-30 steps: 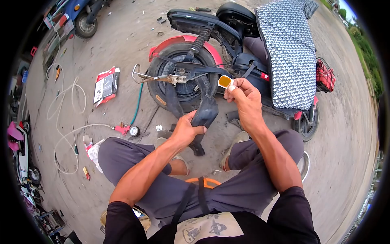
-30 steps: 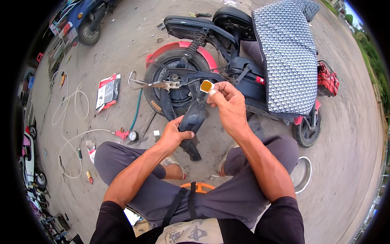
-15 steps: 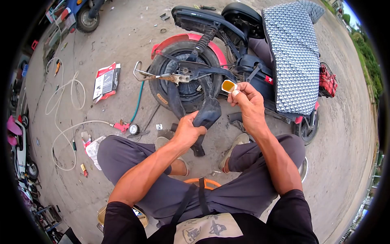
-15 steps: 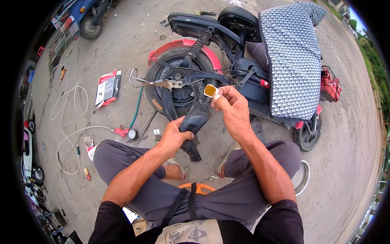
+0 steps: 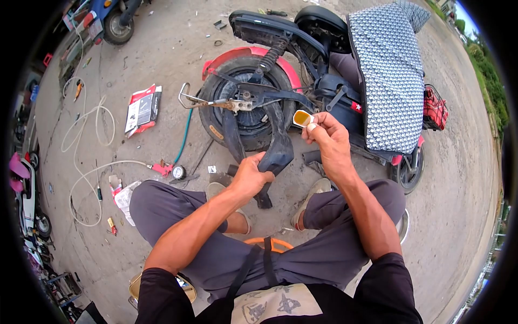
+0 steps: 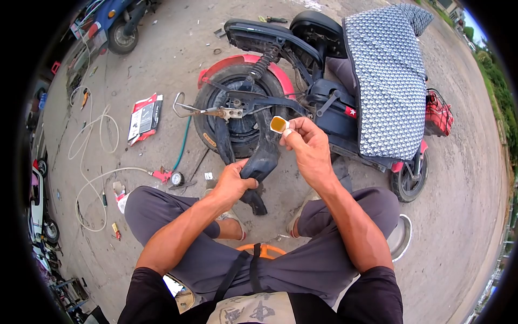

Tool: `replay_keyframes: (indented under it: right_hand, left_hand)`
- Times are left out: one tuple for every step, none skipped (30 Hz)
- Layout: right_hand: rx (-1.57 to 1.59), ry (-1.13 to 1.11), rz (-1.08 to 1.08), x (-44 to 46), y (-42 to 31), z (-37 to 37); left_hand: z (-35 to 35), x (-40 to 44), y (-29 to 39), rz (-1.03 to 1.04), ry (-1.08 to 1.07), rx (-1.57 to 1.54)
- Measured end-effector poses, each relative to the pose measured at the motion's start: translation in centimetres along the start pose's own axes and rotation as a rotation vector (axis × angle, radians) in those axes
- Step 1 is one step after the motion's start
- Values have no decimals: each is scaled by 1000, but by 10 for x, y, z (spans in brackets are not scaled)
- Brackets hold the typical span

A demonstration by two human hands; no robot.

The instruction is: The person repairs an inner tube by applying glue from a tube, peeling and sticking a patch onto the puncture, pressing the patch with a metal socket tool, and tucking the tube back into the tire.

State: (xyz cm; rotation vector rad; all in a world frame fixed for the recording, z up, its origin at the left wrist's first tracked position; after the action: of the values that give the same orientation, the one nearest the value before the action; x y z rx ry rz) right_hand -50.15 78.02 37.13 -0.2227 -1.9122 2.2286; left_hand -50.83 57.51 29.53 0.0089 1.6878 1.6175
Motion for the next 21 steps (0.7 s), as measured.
replay_keyframes:
  right_hand:
    - [0,0,2,0,0,0]
    - [-1,-1,3,0,-1,1]
    - [-4,-2,4,0,-1,1]
    - [-7,-2,5,0,1,1]
    - [-10,-3,6,1,1,1]
    - [-13,-5,6,1,2,1]
    - [-16,-8,6,1,2,1]
    - [-18,-10,6,1,2,2]
    - [-24,-17,5,1,2,2]
    - [-30,-24,4,1,2,2]
    - [-36,-31,3,0,3,2]
    - [-33,-31,3,0,3,3]
    - [-29,-30,3,1,3,3]
    - [-26,-30,3,1,4,3]
    - [-29,-32,2,1,3,3]
    - [-32,-35,2,0,3,4]
    - [-35,-37,2,0,2,4]
    - [-23,-34,4,0,3,4]
    - [-10,-32,6,0,3,4]
    - [2,-29,8,0,3,4]
    - [3,-29,10,0,3,4]
  left_hand:
    - [0,1,-4,1,-6,35]
    - [-1,2,-5,3,-12,69]
    - [-1,3,-7,5,-18,104]
    - [-1,4,-8,-3,-28,141]
    - [-1,3,-8,-11,-38,179]
    - [-1,3,-8,-19,-48,217]
    - [-1,4,-8,-3,-51,222]
    - [0,4,-8,13,-55,227]
    - [1,4,-8,29,-59,232]
    - [1,4,-9,22,-59,245]
    - [1,3,-8,15,-59,257]
    - [2,3,-8,8,-60,270]
    - [2,3,-8,6,-60,268]
    - [2,2,-8,3,-60,266]
    - [2,2,-8,1,-61,265]
    - [2,2,-8,7,-61,272]
    - [3,2,-7,13,-60,280]
    - [3,2,-6,19,-60,288]
    - [3,1,-6,15,-60,300]
    - [3,2,-6,11,-60,313]
    - [3,2,-6,7,-60,325]
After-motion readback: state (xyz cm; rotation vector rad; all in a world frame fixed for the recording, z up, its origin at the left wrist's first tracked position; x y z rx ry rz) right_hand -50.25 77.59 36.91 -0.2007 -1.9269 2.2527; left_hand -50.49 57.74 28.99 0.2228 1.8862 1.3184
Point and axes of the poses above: each hand's wrist, its own x-axis towards the middle knuckle, its own z-axis out of the palm, y = z × x, the point moved 5 cm from there along x, towards the middle knuckle, and after that the axes turned 3 degrees about -z, right-handed, at the moved point
